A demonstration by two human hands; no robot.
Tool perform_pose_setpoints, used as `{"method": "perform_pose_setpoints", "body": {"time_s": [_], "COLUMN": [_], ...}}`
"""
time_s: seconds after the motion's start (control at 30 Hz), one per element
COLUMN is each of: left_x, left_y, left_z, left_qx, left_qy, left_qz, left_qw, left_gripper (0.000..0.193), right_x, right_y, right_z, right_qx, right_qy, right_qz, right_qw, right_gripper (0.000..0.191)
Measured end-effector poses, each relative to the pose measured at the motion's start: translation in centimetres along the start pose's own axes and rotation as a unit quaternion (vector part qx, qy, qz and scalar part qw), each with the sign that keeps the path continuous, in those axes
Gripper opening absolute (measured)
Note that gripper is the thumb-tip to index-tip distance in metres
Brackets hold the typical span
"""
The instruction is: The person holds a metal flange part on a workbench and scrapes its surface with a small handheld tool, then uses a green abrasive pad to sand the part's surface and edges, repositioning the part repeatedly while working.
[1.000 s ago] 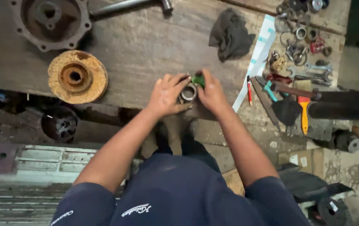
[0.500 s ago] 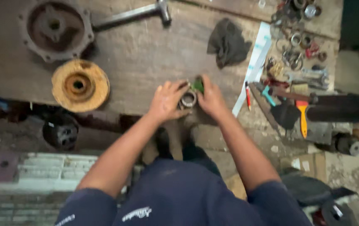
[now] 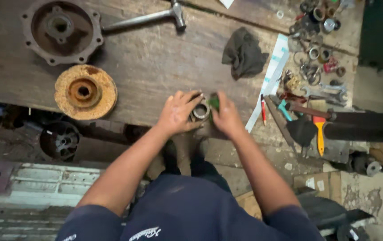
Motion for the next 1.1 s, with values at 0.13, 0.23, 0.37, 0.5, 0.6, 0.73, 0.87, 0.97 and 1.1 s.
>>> {"method": "perform_pose_setpoints", "body": {"time_s": [0.13, 0.23, 0.37, 0.5, 0.6, 0.73, 0.87, 0.97, 1.1], "left_x": [0.1, -0.2, 0.0, -0.1, 0.1, -0.2, -0.1, -0.3, -0.7], "left_y": [0.0, 0.0, -0.1, -0.2, -0.1, 0.1, 0.0, -0.1, -0.2], "left_z": [0.0, -0.2, -0.1, -0.2, -0.1, -0.4, -0.3, -0.6, -0.8], "left_qx": [-0.007, 0.002, -0.013, 0.003, -0.002, 0.015, 0.001, 0.017, 0.008], "left_qy": [0.01, 0.008, 0.003, -0.001, -0.002, 0.003, 0.0, 0.003, 0.012], "left_qz": [0.009, -0.006, 0.009, 0.0, 0.008, -0.003, 0.013, 0.002, -0.022], "left_qw": [1.0, 1.0, 1.0, 1.0, 1.0, 1.0, 1.0, 1.0, 1.0], "left_gripper": [0.088, 0.087, 0.088, 0.089, 0.09, 0.089, 0.088, 0.089, 0.09], "right_x": [0.5, 0.0, 0.3, 0.0, 0.4, 0.0, 0.3, 0.5, -0.6], "right_y": [0.2, 0.3, 0.0, -0.4, -0.6, -1.2, -1.7, -0.4, 3.2], "right_z": [-1.0, -0.3, -0.7, 0.1, -0.8, -0.1, 0.1, -1.7, -4.1], "right_qx": [0.049, 0.001, 0.029, -0.02, 0.041, 0.009, 0.007, 0.048, 0.06], "right_qy": [0.014, -0.01, 0.008, 0.033, 0.049, 0.051, 0.011, 0.077, -0.121], "right_qz": [0.028, 0.005, 0.027, 0.006, 0.046, 0.045, 0.07, 0.09, 0.051], "right_qw": [0.998, 1.0, 0.999, 0.999, 0.997, 0.998, 0.997, 0.992, 0.99], "right_gripper": [0.046, 0.051, 0.05, 0.058, 0.06, 0.06, 0.05, 0.055, 0.053]}}
Point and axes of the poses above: each hand's wrist, its own y-axis away from the middle knuckle, its own x-axis out of the palm, z = x × y, the point moved 8 cm from there along -y, towards the middle knuckle, and after that the axes turned 6 degrees about y, right-handed, at the moved point
